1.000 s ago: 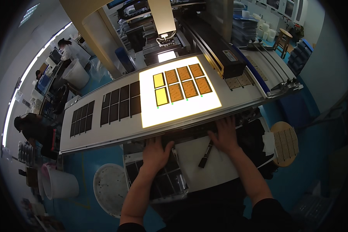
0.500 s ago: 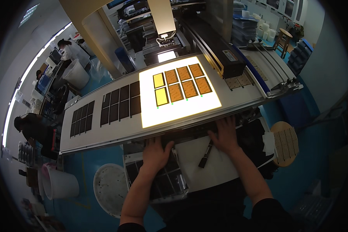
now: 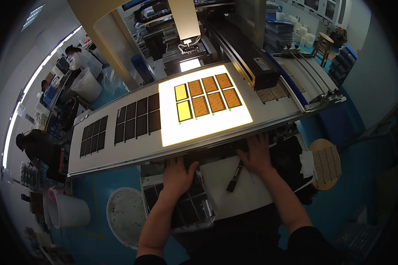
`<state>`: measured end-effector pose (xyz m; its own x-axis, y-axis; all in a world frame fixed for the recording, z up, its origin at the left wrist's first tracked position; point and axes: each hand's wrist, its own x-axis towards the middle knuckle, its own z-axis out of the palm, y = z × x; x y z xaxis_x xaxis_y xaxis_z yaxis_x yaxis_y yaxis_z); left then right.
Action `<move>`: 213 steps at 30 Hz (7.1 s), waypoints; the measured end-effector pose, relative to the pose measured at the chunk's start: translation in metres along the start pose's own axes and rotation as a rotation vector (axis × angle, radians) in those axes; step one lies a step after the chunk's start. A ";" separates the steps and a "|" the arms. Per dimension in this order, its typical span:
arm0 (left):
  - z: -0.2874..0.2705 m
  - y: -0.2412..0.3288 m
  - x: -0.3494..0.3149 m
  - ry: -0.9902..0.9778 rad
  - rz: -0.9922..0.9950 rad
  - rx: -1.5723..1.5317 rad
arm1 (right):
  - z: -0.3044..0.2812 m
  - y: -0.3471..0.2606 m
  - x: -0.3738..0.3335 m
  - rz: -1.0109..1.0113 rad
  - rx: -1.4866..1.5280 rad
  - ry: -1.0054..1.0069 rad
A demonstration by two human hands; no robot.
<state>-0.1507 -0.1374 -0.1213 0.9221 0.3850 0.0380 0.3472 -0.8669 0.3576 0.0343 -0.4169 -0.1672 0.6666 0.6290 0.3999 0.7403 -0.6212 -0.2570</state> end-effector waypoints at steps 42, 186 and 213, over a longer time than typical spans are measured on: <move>0.000 0.000 0.000 -0.007 -0.007 -0.010 | -0.002 -0.001 0.002 0.009 0.028 -0.005; -0.010 0.005 -0.008 0.062 0.099 0.022 | -0.064 0.041 -0.113 0.151 0.101 0.199; -0.012 0.008 -0.009 0.115 0.122 0.052 | -0.062 0.042 -0.113 0.162 0.121 0.175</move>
<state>-0.1583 -0.1441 -0.1081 0.9334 0.3068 0.1863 0.2448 -0.9236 0.2949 -0.0153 -0.5435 -0.1692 0.7599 0.4291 0.4883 0.6372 -0.6402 -0.4291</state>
